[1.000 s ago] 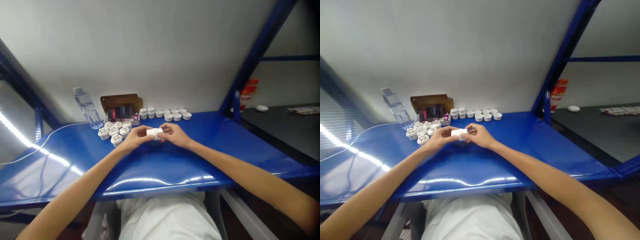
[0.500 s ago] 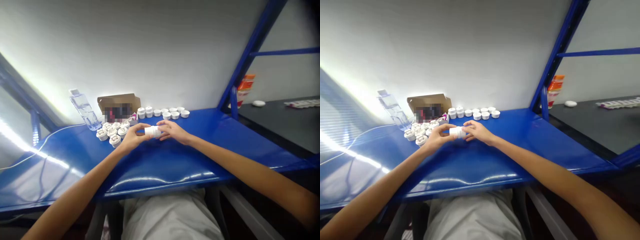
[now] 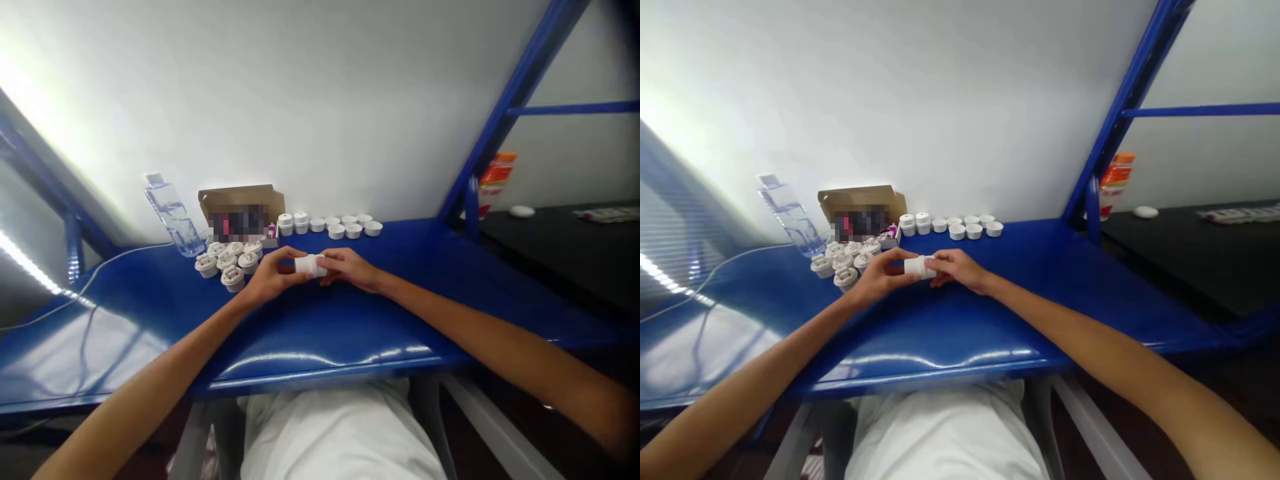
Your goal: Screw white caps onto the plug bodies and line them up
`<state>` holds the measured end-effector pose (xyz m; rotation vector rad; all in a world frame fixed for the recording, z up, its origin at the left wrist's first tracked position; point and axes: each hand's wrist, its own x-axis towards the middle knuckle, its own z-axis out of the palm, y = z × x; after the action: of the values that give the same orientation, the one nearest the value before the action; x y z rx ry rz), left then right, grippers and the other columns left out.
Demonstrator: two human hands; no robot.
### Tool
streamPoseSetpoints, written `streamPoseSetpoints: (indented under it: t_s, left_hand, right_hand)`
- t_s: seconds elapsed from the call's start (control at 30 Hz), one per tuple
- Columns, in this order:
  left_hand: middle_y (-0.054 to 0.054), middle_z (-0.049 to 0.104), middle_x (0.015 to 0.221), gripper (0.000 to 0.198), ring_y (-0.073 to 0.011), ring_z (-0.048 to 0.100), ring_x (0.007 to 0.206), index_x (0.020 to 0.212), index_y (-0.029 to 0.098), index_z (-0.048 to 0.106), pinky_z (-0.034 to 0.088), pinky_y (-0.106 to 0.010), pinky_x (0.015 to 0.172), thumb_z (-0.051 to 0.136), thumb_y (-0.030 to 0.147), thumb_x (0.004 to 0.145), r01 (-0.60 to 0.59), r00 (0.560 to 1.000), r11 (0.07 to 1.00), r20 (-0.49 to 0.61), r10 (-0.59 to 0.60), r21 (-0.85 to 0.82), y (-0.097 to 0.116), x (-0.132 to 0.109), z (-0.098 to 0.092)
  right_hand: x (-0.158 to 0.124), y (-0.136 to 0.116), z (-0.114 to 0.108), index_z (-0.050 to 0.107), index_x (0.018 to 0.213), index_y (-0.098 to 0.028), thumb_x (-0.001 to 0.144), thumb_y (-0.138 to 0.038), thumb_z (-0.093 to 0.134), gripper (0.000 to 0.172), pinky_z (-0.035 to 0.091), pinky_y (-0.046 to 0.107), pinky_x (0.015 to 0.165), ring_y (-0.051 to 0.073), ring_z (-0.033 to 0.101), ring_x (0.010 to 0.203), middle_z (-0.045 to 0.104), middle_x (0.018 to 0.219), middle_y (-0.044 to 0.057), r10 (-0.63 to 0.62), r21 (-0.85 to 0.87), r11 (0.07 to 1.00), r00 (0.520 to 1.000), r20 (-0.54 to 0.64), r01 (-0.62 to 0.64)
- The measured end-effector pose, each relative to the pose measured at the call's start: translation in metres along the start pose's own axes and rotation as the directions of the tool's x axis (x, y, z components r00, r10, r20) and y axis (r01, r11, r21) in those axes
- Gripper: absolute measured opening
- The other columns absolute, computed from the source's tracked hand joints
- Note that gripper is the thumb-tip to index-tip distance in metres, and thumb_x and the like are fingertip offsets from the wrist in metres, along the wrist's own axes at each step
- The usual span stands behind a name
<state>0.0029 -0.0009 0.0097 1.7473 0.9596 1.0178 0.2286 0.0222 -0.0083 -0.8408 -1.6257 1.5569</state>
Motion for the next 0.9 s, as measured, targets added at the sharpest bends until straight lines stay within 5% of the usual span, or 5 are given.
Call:
streamPoseSetpoints:
  t_s: [0.2,0.33,0.43,0.67,0.9]
  left_hand:
    - [-0.005,0.075,0.091,0.051,-0.0219,0.072,0.081,0.107,0.017,0.063,0.057,-0.032,0.074,0.084,0.047,0.072,-0.065,0.997,0.992,-0.021,0.068,0.109,-0.001,-0.005,0.005]
    - [-0.004,0.074,0.096,0.041,-0.0214,0.072,0.085,0.105,0.019,0.062,0.057,-0.033,0.079,0.078,0.045,0.078,-0.133,0.99,0.952,-0.011,0.142,0.277,0.001,-0.005,0.006]
    - [-0.005,0.072,0.093,0.028,-0.0197,0.07,0.079,0.097,0.02,0.063,0.056,-0.032,0.075,0.072,0.042,0.082,-0.137,0.988,0.89,0.0,0.152,0.434,-0.004,-0.002,0.002]
    - [-0.005,0.069,0.088,0.01,-0.0196,0.065,0.08,0.084,0.02,0.065,0.052,-0.032,0.076,0.063,0.03,0.085,-0.245,0.97,0.745,0.156,0.188,0.62,-0.015,0.001,-0.007]
    - [-0.005,0.069,0.091,0.008,-0.0205,0.064,0.084,0.087,0.021,0.067,0.048,-0.032,0.078,0.062,0.027,0.087,-0.327,0.944,0.688,0.264,0.2,0.648,-0.013,-0.001,-0.006]
  right_hand:
    - [-0.001,-0.003,0.003,0.071,0.099,-0.015,0.086,-0.054,0.071,0.041,0.053,0.025,0.055,0.013,0.062,0.059,0.07,0.077,0.004,0.064,0.077,0.995,0.997,0.036,-0.067]
    - [0.003,-0.005,0.001,0.066,0.1,-0.017,0.084,-0.054,0.07,0.04,0.049,0.026,0.054,0.014,0.06,0.056,0.066,0.069,0.0,-0.086,-0.201,0.978,0.987,-0.138,0.057]
    - [0.012,-0.004,-0.004,0.063,0.101,-0.021,0.08,-0.048,0.073,0.036,0.047,0.028,0.056,0.016,0.058,0.057,0.062,0.065,-0.004,-0.285,-0.534,0.837,0.928,-0.24,0.119]
    - [0.073,0.0,-0.008,0.065,0.117,-0.021,0.088,-0.04,0.064,0.035,0.049,0.037,0.086,0.028,0.066,0.096,0.072,0.108,0.01,-0.477,-0.895,0.416,0.877,-0.064,0.16]
    - [0.136,0.015,0.001,0.058,0.113,-0.018,0.091,-0.034,0.062,0.028,0.049,0.038,0.09,0.026,0.063,0.1,0.069,0.111,0.011,-0.509,-0.84,0.519,0.847,-0.153,0.16]
